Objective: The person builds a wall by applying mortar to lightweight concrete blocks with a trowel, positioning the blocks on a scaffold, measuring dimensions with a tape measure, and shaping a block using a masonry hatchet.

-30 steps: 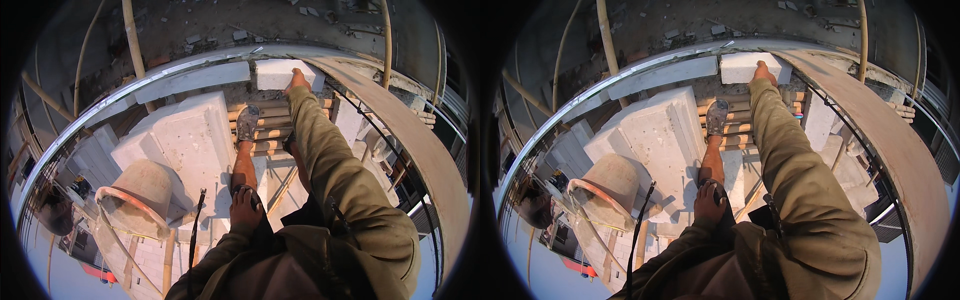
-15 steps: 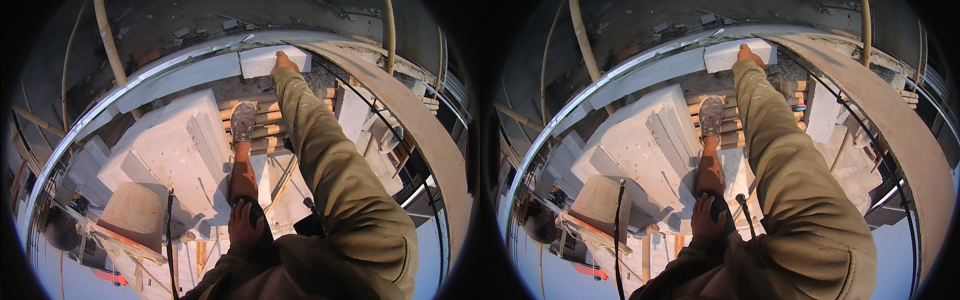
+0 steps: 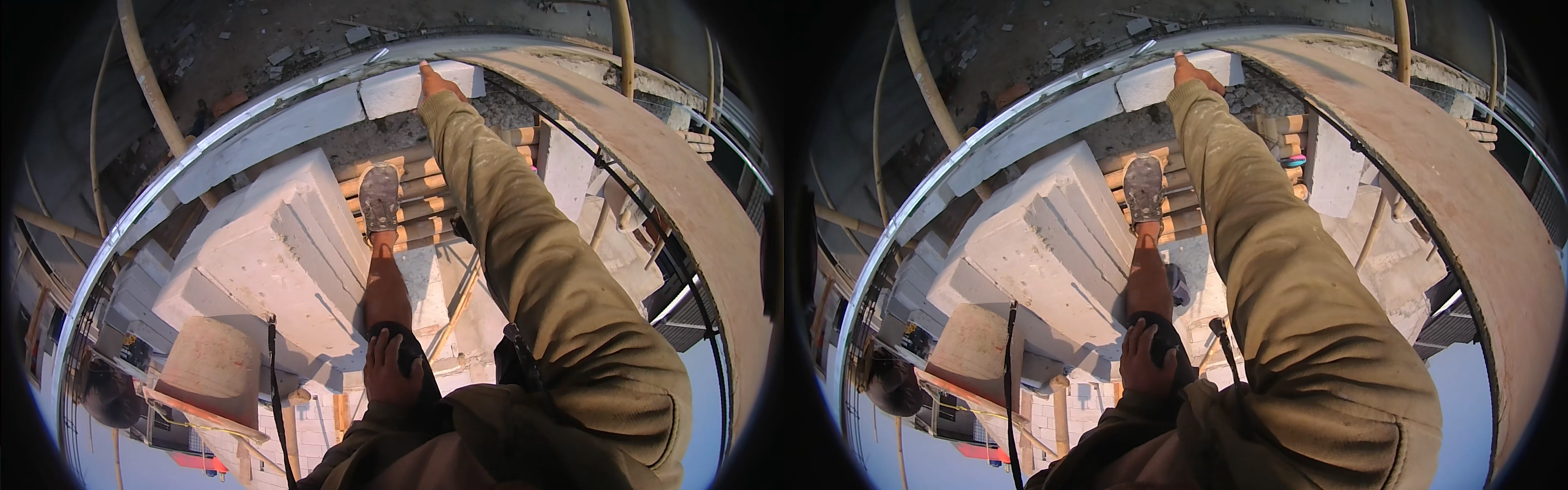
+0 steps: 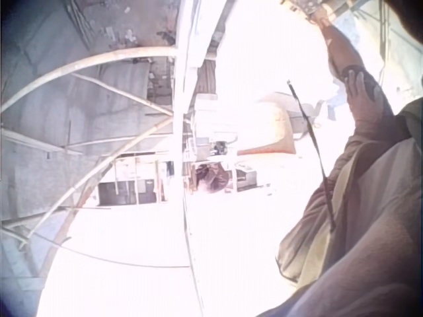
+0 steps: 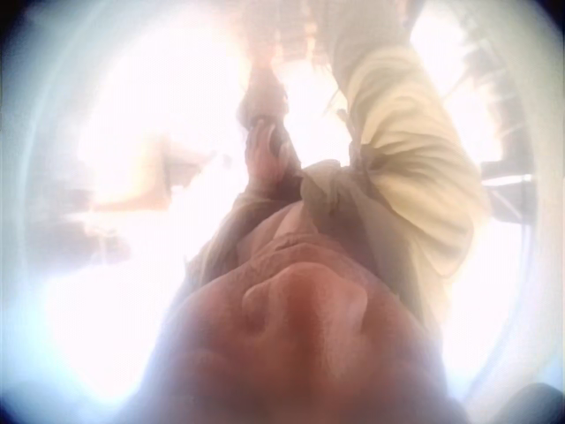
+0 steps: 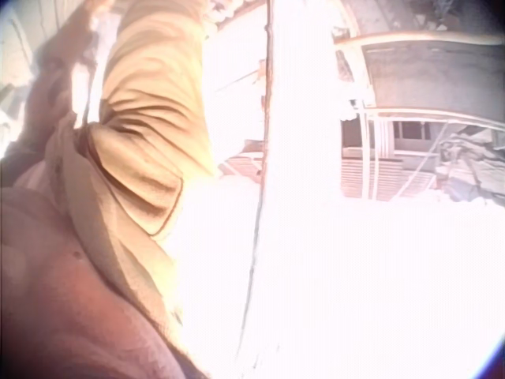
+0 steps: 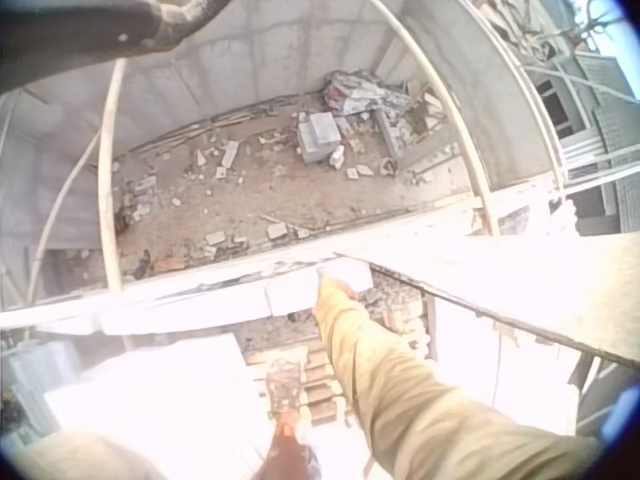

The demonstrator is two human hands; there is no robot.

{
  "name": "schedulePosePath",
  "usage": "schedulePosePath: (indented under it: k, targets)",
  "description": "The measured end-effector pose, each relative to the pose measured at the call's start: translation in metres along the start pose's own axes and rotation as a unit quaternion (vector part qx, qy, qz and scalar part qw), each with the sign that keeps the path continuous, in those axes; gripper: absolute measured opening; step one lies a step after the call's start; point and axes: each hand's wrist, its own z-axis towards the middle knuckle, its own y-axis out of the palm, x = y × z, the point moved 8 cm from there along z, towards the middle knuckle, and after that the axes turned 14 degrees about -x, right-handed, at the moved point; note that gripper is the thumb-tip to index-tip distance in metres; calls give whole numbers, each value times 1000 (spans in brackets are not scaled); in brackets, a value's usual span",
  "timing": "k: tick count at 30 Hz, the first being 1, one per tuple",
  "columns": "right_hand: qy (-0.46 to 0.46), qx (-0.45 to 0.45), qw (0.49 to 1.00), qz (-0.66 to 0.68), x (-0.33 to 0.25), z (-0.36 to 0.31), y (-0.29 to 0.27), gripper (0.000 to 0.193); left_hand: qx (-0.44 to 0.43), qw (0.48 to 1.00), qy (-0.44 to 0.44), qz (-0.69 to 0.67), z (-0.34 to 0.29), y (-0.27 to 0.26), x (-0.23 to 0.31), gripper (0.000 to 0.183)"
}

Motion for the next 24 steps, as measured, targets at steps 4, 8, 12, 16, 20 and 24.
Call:
schedulePosePath:
  k: [4, 8, 12, 16, 20, 24]
  targets:
    - [-29, -34, 996, 71, 9, -9, 6, 103, 46, 997, 61, 2, 19, -16, 19, 54]
    - [-72, -124, 975, 168, 6, -36, -5, 74, 148, 973, 169, -56, 121, -49, 47, 41]
    - [-124, -141, 976, 112, 9, -52, -24, 59, 303, 930, 165, -128, 258, -115, 64, 36]
    - [-226, -51, 972, -40, -1, -35, -51, 65, 413, 897, 155, -19, 347, -182, 61, 40]
    - [-349, 28, 914, -207, -23, -9, -82, 69, 288, 931, 216, 57, 427, -188, 56, 42]
    - [-341, -57, 902, -258, -36, -30, -69, 73, 256, 939, 197, 121, 458, -189, 32, 38]
